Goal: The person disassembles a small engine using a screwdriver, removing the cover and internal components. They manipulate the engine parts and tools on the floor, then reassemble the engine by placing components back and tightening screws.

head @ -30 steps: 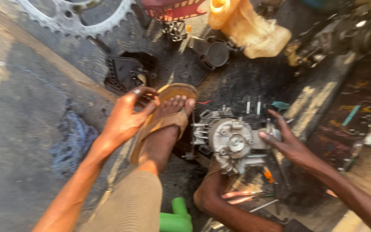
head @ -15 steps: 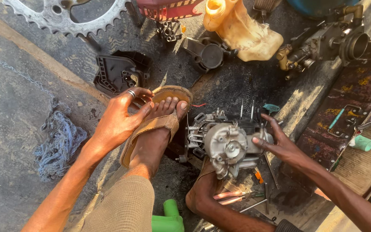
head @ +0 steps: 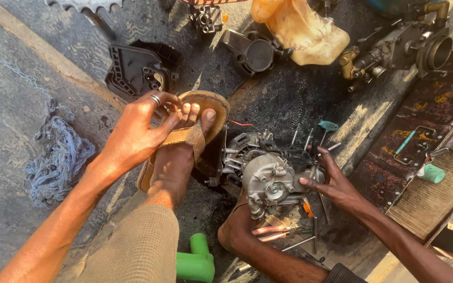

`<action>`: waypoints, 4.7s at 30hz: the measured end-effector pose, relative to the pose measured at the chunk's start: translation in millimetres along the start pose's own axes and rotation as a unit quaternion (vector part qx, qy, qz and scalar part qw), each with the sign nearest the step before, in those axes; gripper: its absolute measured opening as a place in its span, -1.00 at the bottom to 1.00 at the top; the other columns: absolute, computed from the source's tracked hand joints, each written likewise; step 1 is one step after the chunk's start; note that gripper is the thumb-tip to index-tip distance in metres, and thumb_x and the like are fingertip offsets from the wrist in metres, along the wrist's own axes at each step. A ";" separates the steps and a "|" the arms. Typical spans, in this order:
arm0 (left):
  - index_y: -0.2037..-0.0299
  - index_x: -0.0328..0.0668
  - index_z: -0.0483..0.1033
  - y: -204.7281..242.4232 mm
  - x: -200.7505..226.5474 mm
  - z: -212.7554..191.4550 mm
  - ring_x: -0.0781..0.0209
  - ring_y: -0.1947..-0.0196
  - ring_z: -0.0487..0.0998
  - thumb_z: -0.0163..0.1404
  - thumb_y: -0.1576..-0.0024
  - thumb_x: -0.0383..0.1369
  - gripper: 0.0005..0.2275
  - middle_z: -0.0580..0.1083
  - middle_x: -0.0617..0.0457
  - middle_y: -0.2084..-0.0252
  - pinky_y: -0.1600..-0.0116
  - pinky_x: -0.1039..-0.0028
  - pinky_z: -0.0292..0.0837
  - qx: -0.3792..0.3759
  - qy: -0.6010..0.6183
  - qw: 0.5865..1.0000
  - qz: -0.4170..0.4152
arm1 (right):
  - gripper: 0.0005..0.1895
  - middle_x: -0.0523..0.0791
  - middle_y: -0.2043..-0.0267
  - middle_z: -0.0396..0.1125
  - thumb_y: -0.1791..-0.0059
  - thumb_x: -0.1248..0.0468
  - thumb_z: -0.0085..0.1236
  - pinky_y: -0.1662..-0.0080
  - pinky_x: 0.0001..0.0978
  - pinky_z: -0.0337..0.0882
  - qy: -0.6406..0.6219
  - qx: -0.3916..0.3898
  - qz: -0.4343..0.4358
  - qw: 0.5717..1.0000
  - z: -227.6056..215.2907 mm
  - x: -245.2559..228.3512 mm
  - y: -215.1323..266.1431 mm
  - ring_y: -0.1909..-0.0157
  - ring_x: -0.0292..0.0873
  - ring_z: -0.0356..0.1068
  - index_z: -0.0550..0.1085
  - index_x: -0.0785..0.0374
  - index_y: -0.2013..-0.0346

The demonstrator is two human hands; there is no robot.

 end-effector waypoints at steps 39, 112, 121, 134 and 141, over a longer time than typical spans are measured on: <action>0.43 -0.29 0.46 -101.9 -36.9 159.5 -0.04 0.49 0.53 0.28 0.06 -0.36 -0.77 0.49 -0.13 0.50 0.33 0.10 0.43 -0.208 -0.362 0.882 0.218 | 0.27 0.10 -0.55 -0.09 0.45 -0.11 0.50 -0.28 0.44 0.16 -0.108 0.056 -0.038 0.992 29.4 -49.8 42.8 -0.49 0.26 0.01 0.05 -0.06 -0.44; -0.04 -0.32 0.44 -15.9 44.5 93.8 0.24 0.05 0.62 0.11 -0.09 -0.50 -0.70 0.49 -0.04 0.08 -0.14 0.42 0.56 -0.179 0.096 0.979 0.030 | 0.03 0.13 0.01 0.22 0.41 -0.33 0.42 0.45 -0.16 0.37 0.353 0.209 -0.412 0.814 10.6 -55.9 132.1 0.14 0.07 0.31 0.16 -0.43 -0.28; -0.02 -0.35 0.47 -16.3 28.6 98.6 0.29 0.03 0.62 0.02 -0.12 -0.61 -0.74 0.52 0.01 0.07 -0.15 0.46 0.58 -0.165 0.145 0.975 0.038 | -0.03 0.12 0.07 0.22 0.46 -0.33 0.44 0.50 -0.19 0.36 0.363 0.198 -0.370 0.832 4.3 -63.1 125.0 0.17 0.06 0.31 0.29 -0.36 -0.18; -0.23 -0.21 0.41 -16.8 31.5 94.9 0.20 -0.06 0.62 0.06 -0.11 -0.56 -0.57 0.54 0.00 -0.09 -0.24 0.36 0.51 -0.161 0.123 0.979 0.028 | -0.03 0.13 0.02 0.21 0.45 -0.29 0.44 0.46 -0.20 0.41 0.320 0.209 -0.364 0.850 -3.6 -84.9 118.4 0.12 0.07 0.31 0.27 -0.29 -0.18; -0.41 -0.07 0.27 -11.6 38.1 97.1 -0.28 -0.29 0.18 0.23 -0.11 -0.35 -0.37 0.53 -0.05 -0.14 -0.34 -0.06 -0.13 -0.086 -0.125 0.977 0.147 | -0.03 0.06 0.09 0.22 0.38 -0.23 0.46 0.35 -0.18 0.51 0.272 0.226 -0.361 0.863 -10.5 -104.5 119.9 0.10 0.05 0.35 0.23 -0.07 -0.18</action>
Point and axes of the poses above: each hand's wrist, its own y-axis away from the middle knuckle, its own z-axis out of the palm, x = y × z, the point moved 4 cm from there along -y, towards the middle knuckle
